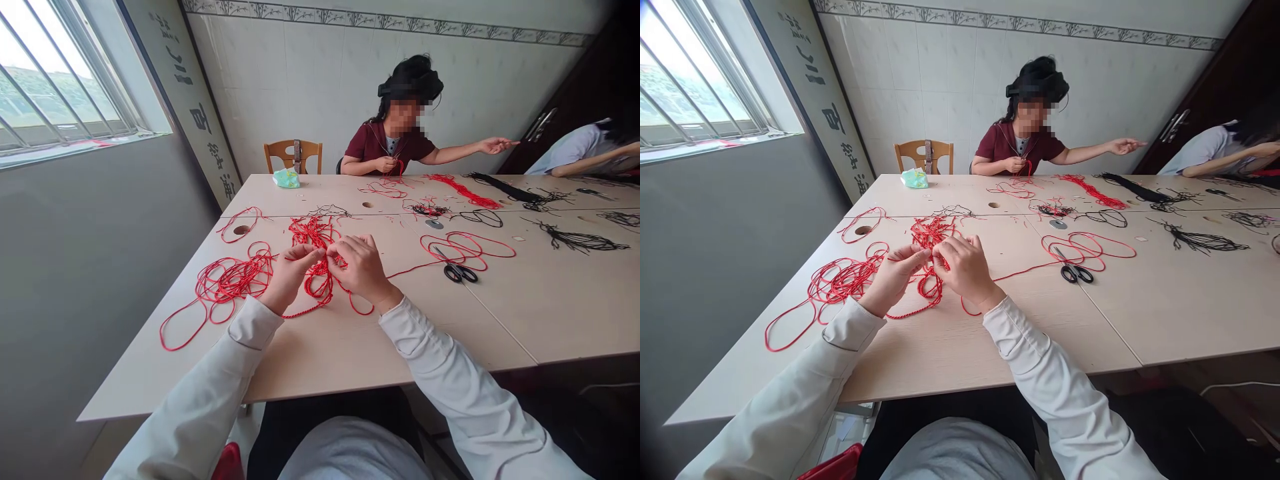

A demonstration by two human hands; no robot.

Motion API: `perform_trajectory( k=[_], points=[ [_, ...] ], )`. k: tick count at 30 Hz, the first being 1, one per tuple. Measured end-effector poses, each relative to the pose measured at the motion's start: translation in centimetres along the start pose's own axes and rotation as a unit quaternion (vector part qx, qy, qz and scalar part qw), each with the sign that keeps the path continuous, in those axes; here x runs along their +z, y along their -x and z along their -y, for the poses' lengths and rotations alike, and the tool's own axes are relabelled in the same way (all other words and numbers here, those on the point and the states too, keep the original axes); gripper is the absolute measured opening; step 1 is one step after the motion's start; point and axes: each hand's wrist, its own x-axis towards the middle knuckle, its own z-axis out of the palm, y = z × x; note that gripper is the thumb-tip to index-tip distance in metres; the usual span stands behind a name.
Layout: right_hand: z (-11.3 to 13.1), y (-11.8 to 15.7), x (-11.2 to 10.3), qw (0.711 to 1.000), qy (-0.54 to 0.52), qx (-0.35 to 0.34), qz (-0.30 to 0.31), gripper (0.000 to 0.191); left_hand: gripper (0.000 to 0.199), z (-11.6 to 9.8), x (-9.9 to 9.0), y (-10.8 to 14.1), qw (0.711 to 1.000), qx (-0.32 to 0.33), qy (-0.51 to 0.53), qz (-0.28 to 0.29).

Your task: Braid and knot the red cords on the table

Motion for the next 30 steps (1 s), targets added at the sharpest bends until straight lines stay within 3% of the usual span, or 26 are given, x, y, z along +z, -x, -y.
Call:
perform_trajectory(
  k=[11,14,16,18,21,25,28,30],
  points=[
    [0.4,-0.1,1.5,0.997,0.062,-0.025,-0.031,0.010,0.022,0.0,0.7,0.2,0.998,0.017,-0.047,-0.040],
    [1.0,0.0,1.5,0.999,0.007,0.008,-0.037,0.008,0.022,-0.3,0.7,0.3,0.994,0.043,-0.079,-0.059],
    [1.1,0.0,1.3,0.993,-0.082,0.071,-0.040,0.007,0.022,-0.4,0.6,0.3,0.993,0.056,-0.089,-0.062],
    [1.1,-0.1,0.9,0.967,-0.198,0.154,-0.042,0.006,0.023,-0.6,0.5,0.3,0.992,0.059,-0.090,-0.063],
    [0.7,-0.2,0.4,0.898,-0.354,0.261,-0.022,0.013,0.024,-0.6,0.5,0.3,0.991,0.074,-0.093,-0.060],
    [0.4,-0.2,0.5,0.828,-0.463,0.316,0.034,0.022,0.023,-0.4,0.6,0.4,0.986,0.103,-0.122,-0.057],
    [0.7,-0.1,0.8,0.816,-0.477,0.324,0.039,0.019,0.022,-0.2,0.8,0.4,0.982,0.109,-0.143,-0.054],
    [1.1,0.0,0.9,0.836,-0.451,0.311,0.031,0.016,0.022,0.0,0.8,0.3,0.983,0.108,-0.139,-0.054]
  ],
)
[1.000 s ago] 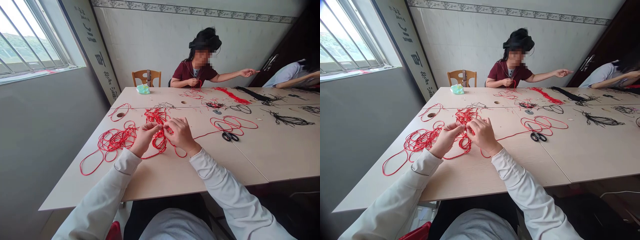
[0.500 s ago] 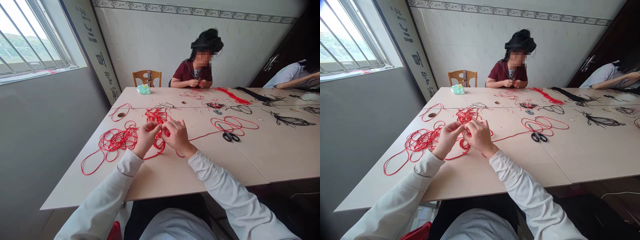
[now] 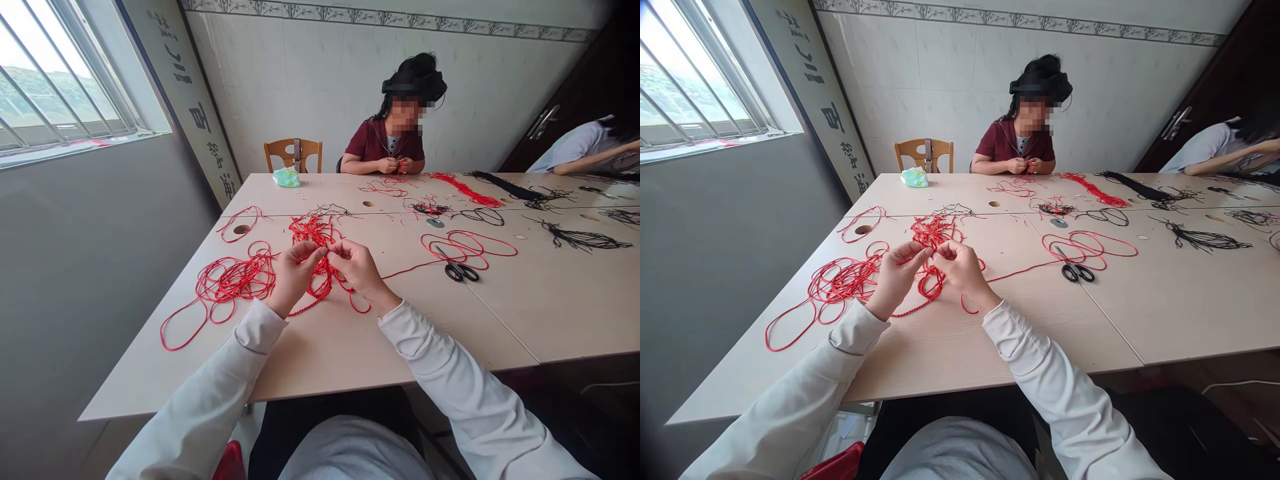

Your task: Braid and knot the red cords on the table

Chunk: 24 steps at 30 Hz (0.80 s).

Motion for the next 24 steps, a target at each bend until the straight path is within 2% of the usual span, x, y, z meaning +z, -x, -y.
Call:
perform_trajectory(
  k=[2,4,6,10,13,20,24],
  points=[
    [0.2,0.4,0.4,0.994,0.081,-0.071,-0.021,0.012,0.022,0.0,0.0,0.0,1.000,-0.013,0.026,-0.004],
    [0.5,0.8,0.8,0.970,0.181,-0.160,-0.040,0.009,0.022,-0.1,-0.1,-0.1,0.998,-0.032,0.057,-0.011],
    [0.7,1.0,0.9,0.952,0.225,-0.201,-0.054,0.007,0.022,-0.3,-0.3,-0.1,0.996,-0.044,0.077,-0.012],
    [0.9,0.6,0.2,0.979,0.127,-0.136,-0.082,0.010,0.021,-0.7,-0.4,0.0,0.997,-0.040,0.066,-0.001],
    [0.8,0.2,-0.5,0.988,0.097,-0.096,-0.067,0.012,0.022,-0.8,-0.4,0.1,0.998,-0.033,0.047,0.016],
    [0.6,0.0,-0.7,0.985,0.120,-0.109,-0.060,0.004,0.024,-0.9,-0.3,0.3,0.998,-0.031,0.038,0.045],
    [0.8,0.1,-0.7,0.993,0.078,-0.076,-0.043,0.009,0.024,-1.0,-0.2,0.3,0.999,-0.023,0.029,0.031]
  ],
)
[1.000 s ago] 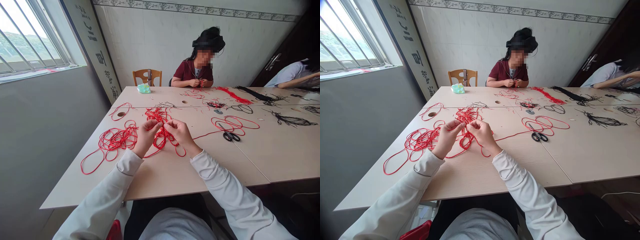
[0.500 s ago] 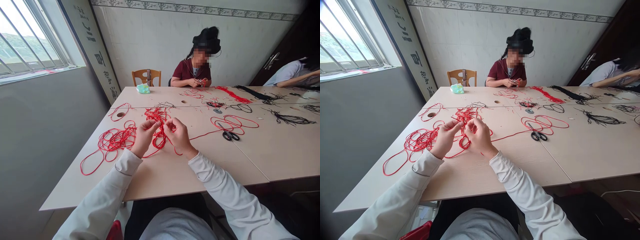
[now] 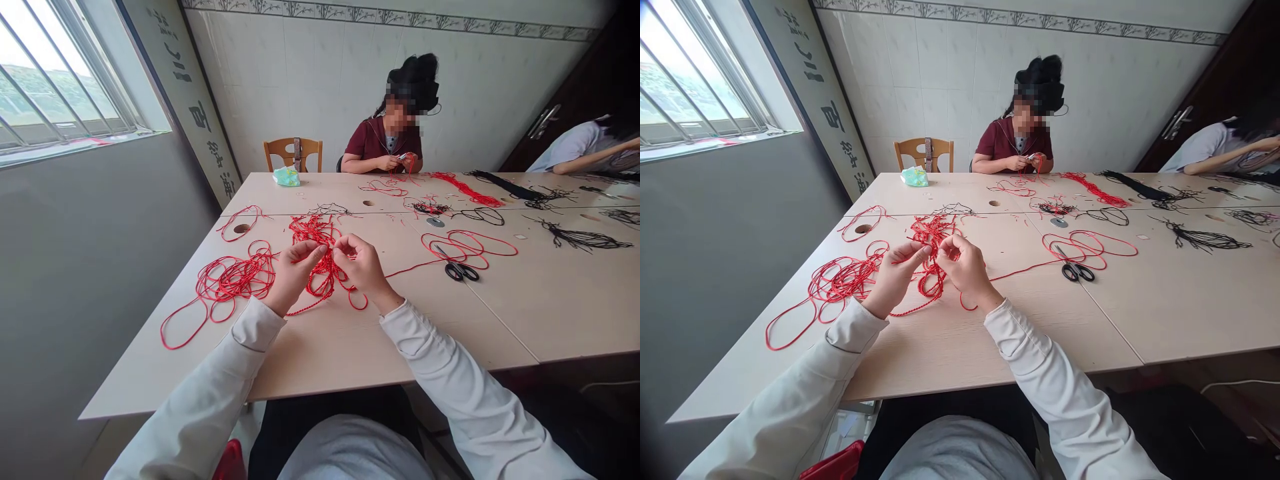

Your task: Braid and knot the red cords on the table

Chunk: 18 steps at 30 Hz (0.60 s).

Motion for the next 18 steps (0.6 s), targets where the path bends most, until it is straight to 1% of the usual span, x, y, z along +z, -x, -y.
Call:
perform_trajectory(
  k=[3,5,7,9,11,13,14,16,17,18],
  points=[
    [0.1,0.0,0.0,0.998,-0.042,0.038,0.029,0.015,0.022,0.0,0.1,-0.1,0.999,0.023,-0.018,-0.019],
    [0.2,0.0,-0.1,0.996,-0.056,0.058,0.048,0.014,0.022,0.2,0.1,-0.2,0.999,0.031,-0.020,-0.034],
    [0.4,0.1,0.0,0.993,-0.075,0.064,0.063,0.012,0.022,0.4,0.0,-0.4,0.998,0.022,-0.002,-0.055],
    [0.7,0.4,0.1,0.990,-0.111,0.038,0.082,0.009,0.022,0.8,-0.1,-0.6,0.997,0.002,0.029,-0.069],
    [1.1,0.6,0.3,0.983,-0.149,0.001,0.109,0.007,0.023,1.1,-0.3,-0.8,0.995,-0.021,0.061,-0.070],
    [1.1,0.7,0.5,0.978,-0.171,-0.008,0.120,0.006,0.024,1.3,-0.5,-0.9,0.994,-0.034,0.079,-0.064],
    [1.0,0.7,0.5,0.979,-0.172,0.000,0.106,0.006,0.024,1.3,-0.5,-0.9,0.994,-0.035,0.081,-0.062],
    [0.5,0.4,0.3,0.987,-0.151,0.025,0.039,0.009,0.023,1.1,-0.5,-0.7,0.996,-0.028,0.069,-0.051],
    [0.2,0.2,0.1,0.991,-0.132,0.034,0.004,0.011,0.023,1.0,-0.4,-0.6,0.997,-0.022,0.057,-0.038],
    [-0.1,0.0,-0.1,0.993,-0.112,0.037,-0.018,0.014,0.022,0.8,-0.4,-0.5,0.999,-0.015,0.044,-0.021]
  ],
)
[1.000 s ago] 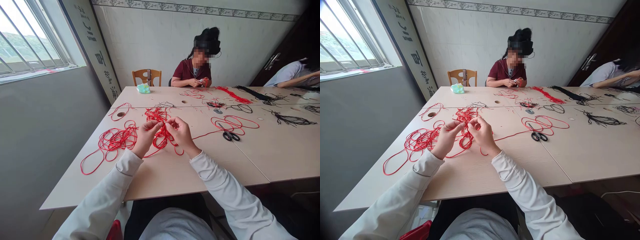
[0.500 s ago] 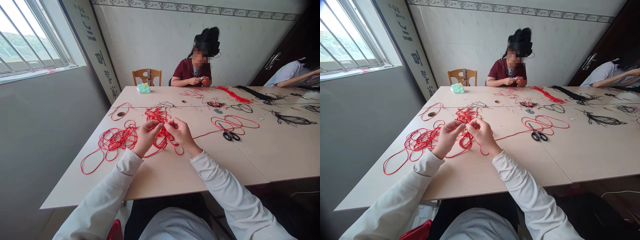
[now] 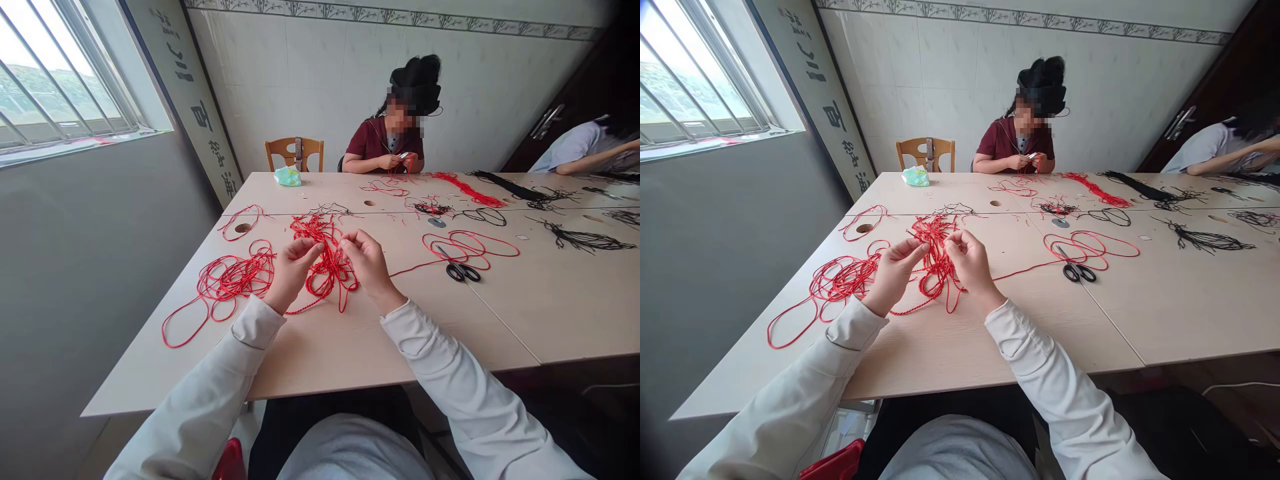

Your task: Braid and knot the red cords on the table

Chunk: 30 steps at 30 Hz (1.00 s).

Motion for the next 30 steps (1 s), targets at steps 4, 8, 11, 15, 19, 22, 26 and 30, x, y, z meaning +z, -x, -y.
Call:
perform_trajectory(
  k=[4,8,11,15,19,22,26,30],
  points=[
    [-0.4,-0.5,-0.9,0.996,0.064,0.012,0.058,0.020,0.022,-0.2,0.2,0.2,0.999,0.009,-0.014,0.042],
    [-0.3,-0.4,-0.8,0.994,0.066,0.022,0.083,0.017,0.023,0.1,0.0,0.1,0.999,-0.014,0.018,0.036],
    [-0.2,-0.4,-0.7,0.996,0.047,0.023,0.075,0.014,0.024,0.4,-0.1,0.0,0.997,-0.041,0.057,0.035],
    [0.0,-0.5,-0.9,0.996,-0.012,0.039,0.073,0.014,0.021,0.3,-0.1,0.1,0.988,-0.082,0.124,0.045],
    [0.0,-0.6,-1.2,0.991,-0.077,0.077,0.082,0.016,0.024,-0.1,-0.3,0.2,0.972,-0.120,0.187,0.075],
    [0.0,-0.7,-1.3,0.986,-0.101,0.096,0.087,0.017,0.037,-0.6,-0.5,0.1,0.955,-0.172,0.222,0.096],
    [0.2,-0.6,-1.5,0.986,-0.091,0.094,0.107,0.017,0.050,-0.7,-0.5,0.0,0.941,-0.222,0.216,0.138],
    [0.6,-0.6,-1.5,0.986,-0.059,0.082,0.136,0.016,0.029,-0.5,-0.3,0.1,0.959,-0.188,0.154,0.145]
  ],
)
